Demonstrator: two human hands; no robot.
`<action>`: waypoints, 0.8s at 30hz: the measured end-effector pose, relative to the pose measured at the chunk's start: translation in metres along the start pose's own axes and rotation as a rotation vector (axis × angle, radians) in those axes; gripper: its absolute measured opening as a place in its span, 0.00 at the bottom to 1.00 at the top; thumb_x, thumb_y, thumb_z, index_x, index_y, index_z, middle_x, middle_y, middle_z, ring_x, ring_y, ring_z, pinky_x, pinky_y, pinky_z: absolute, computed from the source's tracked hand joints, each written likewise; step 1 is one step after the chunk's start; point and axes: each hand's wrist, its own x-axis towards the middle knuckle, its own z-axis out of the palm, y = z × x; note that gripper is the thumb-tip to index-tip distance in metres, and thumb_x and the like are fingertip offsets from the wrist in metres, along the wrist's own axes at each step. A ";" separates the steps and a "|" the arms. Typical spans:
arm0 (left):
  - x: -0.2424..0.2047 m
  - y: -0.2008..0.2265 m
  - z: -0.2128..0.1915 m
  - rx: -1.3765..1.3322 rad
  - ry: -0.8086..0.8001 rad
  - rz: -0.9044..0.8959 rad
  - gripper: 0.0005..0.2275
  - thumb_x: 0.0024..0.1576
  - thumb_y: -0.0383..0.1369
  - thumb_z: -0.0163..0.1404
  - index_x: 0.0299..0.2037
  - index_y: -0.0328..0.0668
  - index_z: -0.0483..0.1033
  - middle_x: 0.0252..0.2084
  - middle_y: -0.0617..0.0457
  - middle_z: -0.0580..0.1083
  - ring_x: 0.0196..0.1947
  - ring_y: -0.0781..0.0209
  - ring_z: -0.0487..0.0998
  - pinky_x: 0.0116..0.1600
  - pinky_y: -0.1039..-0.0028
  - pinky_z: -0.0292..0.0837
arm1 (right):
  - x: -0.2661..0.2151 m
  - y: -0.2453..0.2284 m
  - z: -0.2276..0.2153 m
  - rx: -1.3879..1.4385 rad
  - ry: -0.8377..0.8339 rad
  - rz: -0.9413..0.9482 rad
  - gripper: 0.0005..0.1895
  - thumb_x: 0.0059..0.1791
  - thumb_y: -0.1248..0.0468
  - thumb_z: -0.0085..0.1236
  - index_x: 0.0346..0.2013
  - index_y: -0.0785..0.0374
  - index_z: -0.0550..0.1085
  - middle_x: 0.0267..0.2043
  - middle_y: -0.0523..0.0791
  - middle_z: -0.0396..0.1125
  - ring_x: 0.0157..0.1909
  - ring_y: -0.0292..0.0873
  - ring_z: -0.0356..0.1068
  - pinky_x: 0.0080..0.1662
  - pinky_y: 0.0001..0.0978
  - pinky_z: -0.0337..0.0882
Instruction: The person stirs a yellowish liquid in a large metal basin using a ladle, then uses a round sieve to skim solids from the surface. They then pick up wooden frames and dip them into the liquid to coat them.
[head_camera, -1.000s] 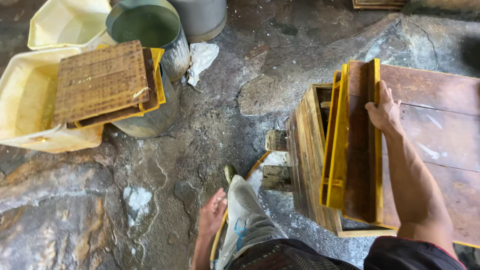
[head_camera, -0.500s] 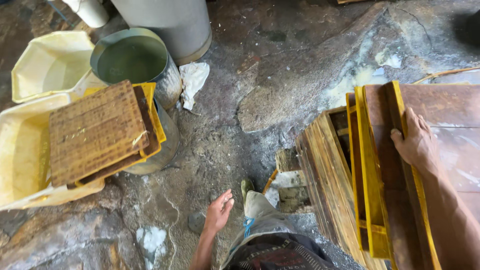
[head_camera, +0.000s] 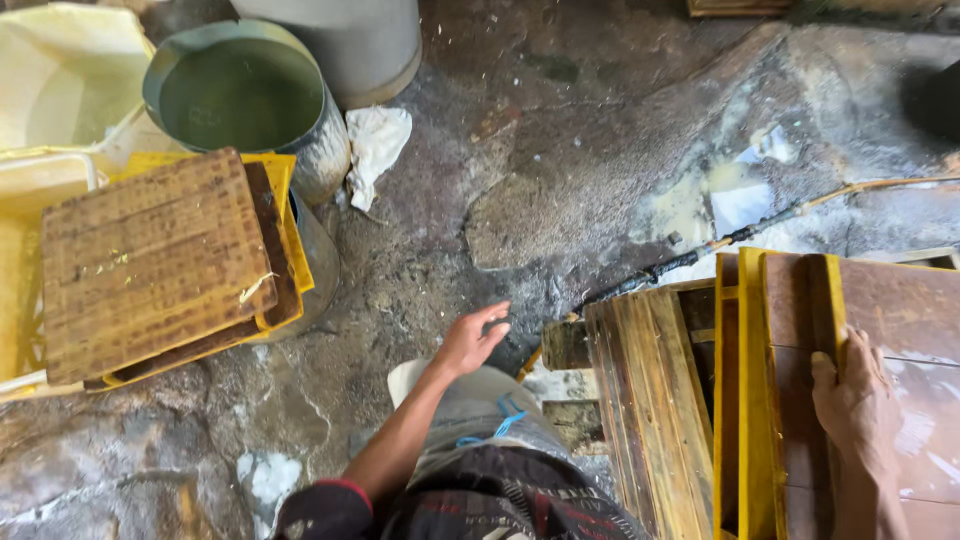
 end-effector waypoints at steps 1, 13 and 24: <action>0.005 0.001 0.004 0.040 -0.044 -0.034 0.21 0.60 0.37 0.52 0.65 0.46 0.71 0.56 0.46 0.78 0.53 0.57 0.82 0.50 0.66 0.78 | -0.002 -0.002 0.000 -0.020 -0.003 0.009 0.30 0.57 0.52 0.50 0.71 0.64 0.65 0.73 0.57 0.61 0.72 0.64 0.60 0.65 0.55 0.62; 0.130 -0.036 -0.054 0.001 -0.181 -0.008 0.22 0.60 0.37 0.54 0.64 0.45 0.71 0.55 0.48 0.79 0.51 0.58 0.81 0.53 0.66 0.76 | 0.047 -0.027 0.039 -0.125 0.096 0.519 0.25 0.66 0.44 0.48 0.49 0.65 0.73 0.45 0.62 0.71 0.51 0.69 0.70 0.52 0.62 0.68; 0.249 -0.108 -0.183 -0.085 -0.183 -0.083 0.21 0.60 0.30 0.52 0.65 0.39 0.70 0.55 0.44 0.79 0.52 0.61 0.80 0.56 0.71 0.77 | 0.051 -0.029 0.086 0.122 0.305 0.529 0.21 0.65 0.50 0.45 0.52 0.67 0.74 0.48 0.58 0.72 0.50 0.61 0.71 0.51 0.53 0.68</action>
